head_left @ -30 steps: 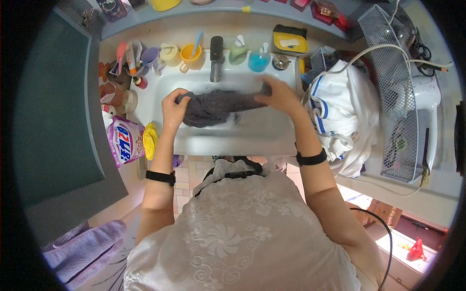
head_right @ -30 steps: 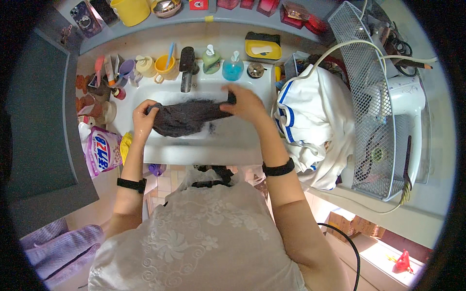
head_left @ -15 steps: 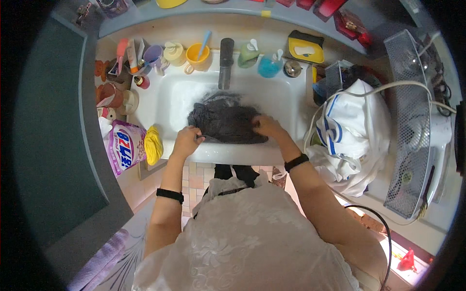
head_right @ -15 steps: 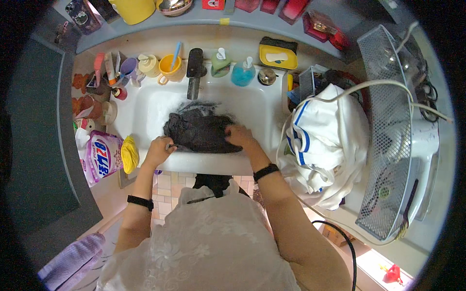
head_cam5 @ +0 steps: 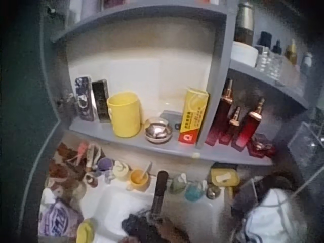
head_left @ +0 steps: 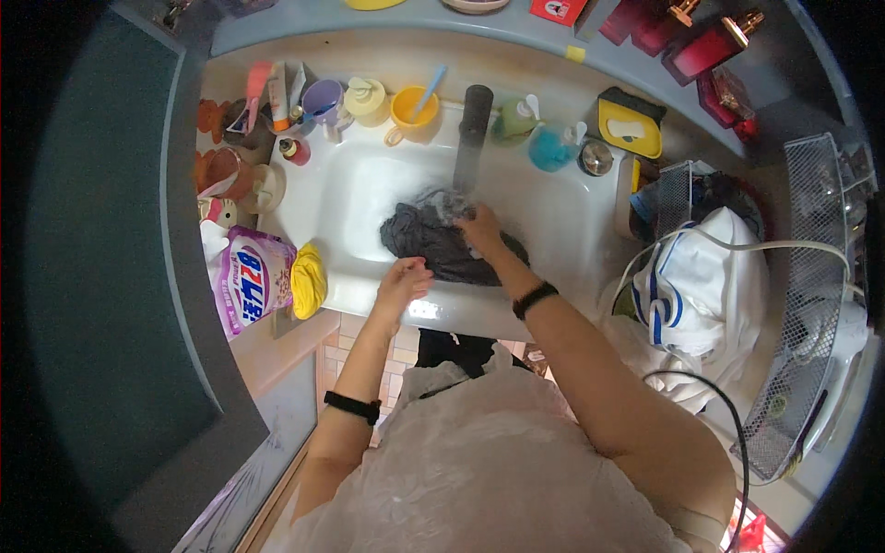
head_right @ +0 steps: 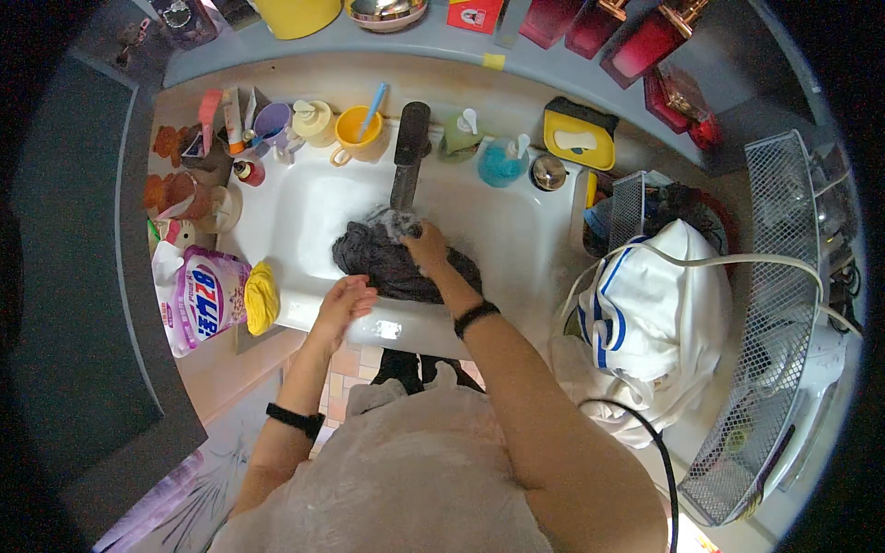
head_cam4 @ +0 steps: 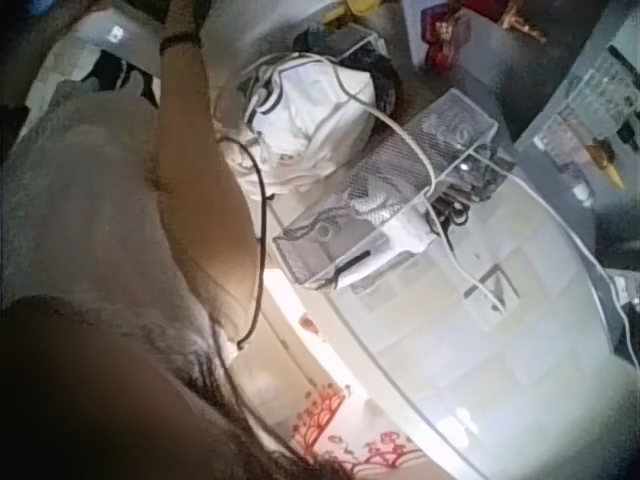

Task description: Hand washing a grey garment in a bathroom sink using laundry detergent.

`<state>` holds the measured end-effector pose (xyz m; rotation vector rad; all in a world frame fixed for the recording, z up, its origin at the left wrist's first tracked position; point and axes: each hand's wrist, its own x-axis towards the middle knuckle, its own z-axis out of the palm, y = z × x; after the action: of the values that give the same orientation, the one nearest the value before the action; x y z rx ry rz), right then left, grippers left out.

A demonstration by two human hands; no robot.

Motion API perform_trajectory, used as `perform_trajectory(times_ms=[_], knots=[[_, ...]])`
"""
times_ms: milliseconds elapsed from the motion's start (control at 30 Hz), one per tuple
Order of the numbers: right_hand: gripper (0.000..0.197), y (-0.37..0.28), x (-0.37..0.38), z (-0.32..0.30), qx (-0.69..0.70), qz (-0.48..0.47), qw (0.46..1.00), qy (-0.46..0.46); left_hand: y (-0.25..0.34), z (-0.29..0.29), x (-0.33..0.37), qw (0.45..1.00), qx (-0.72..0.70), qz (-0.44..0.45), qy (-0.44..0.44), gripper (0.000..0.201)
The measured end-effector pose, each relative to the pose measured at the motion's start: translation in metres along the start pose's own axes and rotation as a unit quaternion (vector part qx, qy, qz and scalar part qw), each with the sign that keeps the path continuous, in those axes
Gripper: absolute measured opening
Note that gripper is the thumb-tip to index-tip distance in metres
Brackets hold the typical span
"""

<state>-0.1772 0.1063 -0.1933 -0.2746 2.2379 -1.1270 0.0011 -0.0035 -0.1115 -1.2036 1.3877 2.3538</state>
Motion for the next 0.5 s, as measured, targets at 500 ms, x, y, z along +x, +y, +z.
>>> perform_trajectory(times_ms=[500], knots=[[0.038,-0.131,-0.143,-0.162,0.372,-0.158,0.913,0.058,0.012,0.070,0.085,0.999,-0.047,-0.025,-0.011,0.020]])
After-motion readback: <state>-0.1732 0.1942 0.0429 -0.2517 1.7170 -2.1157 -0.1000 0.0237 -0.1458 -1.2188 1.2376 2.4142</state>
